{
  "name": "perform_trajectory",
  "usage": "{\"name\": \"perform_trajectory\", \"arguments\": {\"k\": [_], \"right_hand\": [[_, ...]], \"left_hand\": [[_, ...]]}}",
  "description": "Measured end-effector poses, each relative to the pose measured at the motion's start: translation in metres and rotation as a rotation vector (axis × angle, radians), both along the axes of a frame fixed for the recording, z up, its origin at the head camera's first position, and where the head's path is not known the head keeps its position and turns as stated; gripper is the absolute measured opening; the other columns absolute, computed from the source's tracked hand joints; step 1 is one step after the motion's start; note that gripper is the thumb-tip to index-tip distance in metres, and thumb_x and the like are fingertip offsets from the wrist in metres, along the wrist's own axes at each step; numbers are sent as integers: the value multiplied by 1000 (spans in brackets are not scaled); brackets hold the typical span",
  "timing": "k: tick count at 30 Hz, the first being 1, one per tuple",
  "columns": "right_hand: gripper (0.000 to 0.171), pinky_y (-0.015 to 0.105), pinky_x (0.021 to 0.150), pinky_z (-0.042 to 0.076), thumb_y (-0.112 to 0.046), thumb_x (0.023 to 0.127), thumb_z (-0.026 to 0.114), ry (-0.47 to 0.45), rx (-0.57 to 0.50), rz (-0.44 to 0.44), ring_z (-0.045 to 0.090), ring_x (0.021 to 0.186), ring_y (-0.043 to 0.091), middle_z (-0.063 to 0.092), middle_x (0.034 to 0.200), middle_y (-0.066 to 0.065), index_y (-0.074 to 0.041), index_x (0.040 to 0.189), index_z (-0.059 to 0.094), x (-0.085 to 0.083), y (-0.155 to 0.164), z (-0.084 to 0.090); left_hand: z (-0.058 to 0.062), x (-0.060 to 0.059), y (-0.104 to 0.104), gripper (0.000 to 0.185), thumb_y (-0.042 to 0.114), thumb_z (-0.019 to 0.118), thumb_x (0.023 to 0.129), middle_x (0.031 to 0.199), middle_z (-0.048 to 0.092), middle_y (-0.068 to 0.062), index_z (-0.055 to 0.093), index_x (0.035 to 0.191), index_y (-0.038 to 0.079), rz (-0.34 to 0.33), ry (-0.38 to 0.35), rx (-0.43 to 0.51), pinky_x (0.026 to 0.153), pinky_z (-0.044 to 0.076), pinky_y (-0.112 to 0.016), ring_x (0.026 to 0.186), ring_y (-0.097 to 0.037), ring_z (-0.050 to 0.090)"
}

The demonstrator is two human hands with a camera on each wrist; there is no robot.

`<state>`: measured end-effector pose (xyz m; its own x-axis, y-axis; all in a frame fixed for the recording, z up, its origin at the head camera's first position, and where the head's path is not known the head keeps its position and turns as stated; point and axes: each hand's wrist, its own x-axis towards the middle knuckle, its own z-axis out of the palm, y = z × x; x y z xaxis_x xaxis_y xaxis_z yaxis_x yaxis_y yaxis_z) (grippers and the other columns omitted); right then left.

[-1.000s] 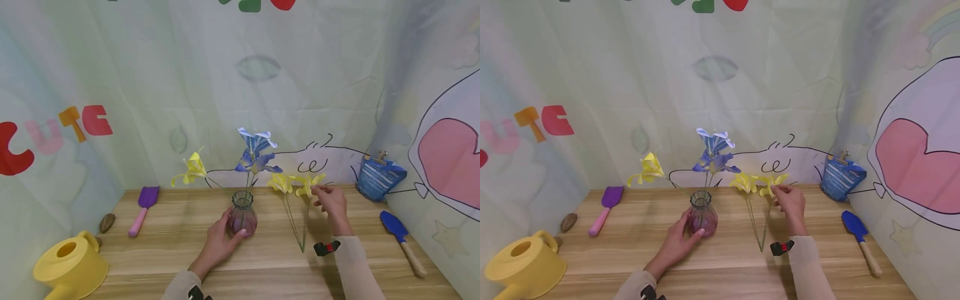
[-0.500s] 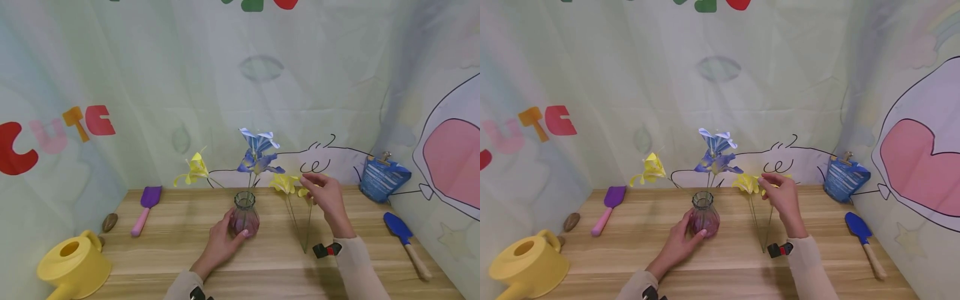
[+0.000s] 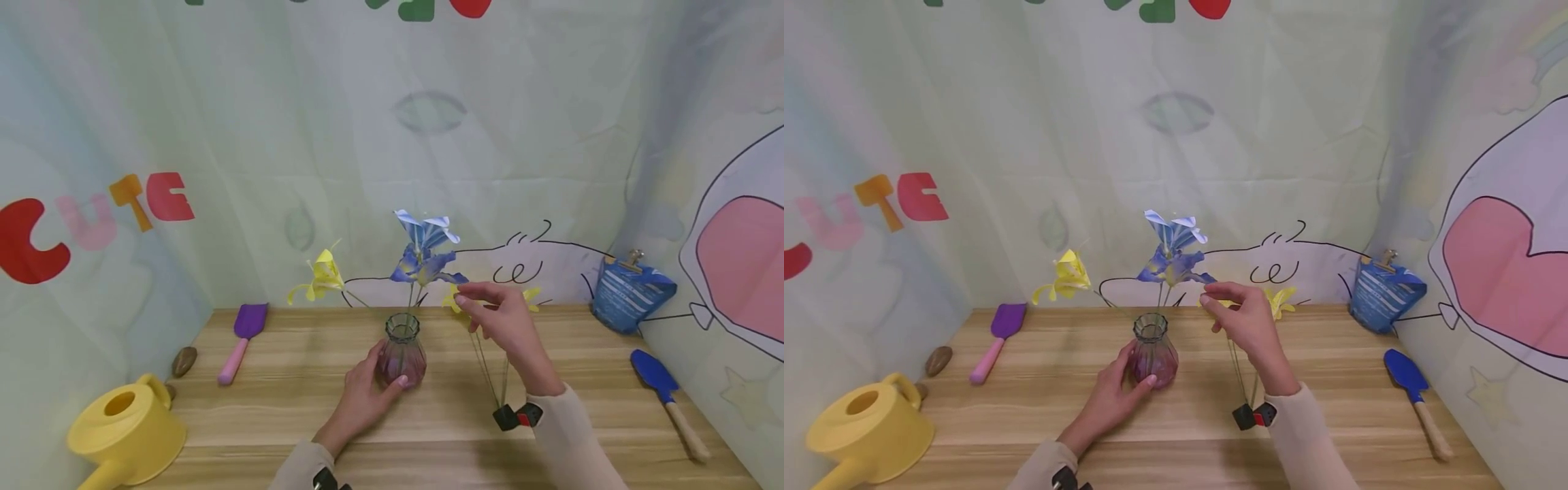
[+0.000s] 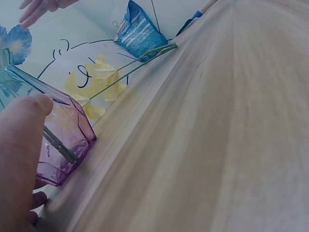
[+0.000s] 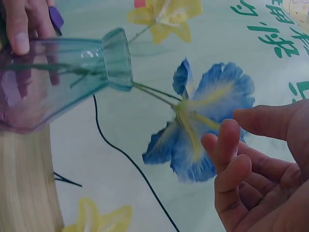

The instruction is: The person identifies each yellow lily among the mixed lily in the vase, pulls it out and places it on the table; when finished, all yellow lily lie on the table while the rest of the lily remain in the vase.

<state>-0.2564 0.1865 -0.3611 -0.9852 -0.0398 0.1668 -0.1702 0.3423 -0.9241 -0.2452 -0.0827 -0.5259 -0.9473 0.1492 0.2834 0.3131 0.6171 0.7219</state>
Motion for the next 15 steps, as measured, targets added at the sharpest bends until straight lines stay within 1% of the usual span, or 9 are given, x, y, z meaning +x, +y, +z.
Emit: {"name": "perform_trajectory", "arguments": {"k": [5, 11, 15], "right_hand": [[33, 23, 51, 47, -28, 102, 76, 4, -23, 62, 69, 67, 22, 79, 126, 16, -9, 129, 76, 0, -18, -4], [28, 24, 50, 45, -24, 101, 76, 11, 4, 121, 67, 65, 19, 81, 120, 12, -12, 125, 79, 0, -41, -6], [25, 23, 50, 44, -23, 99, 77, 17, 19, 137, 67, 63, 18, 82, 115, 9, -13, 122, 80, -1, -58, -5]], "left_hand": [[-1, -1, 0, 85, 51, 71, 98, 160, 55, -24, 39, 164, 9, -2, -1, -8, 122, 34, -71, 148, -47, 54], [-2, -2, -1, 84, 50, 71, 98, 159, 57, -24, 40, 164, 9, -9, 8, -1, 121, 35, -72, 147, -46, 55], [-3, -2, -1, 83, 49, 71, 98, 159, 57, -24, 40, 163, 9, -9, 9, 1, 121, 35, -72, 147, -46, 55]]}}
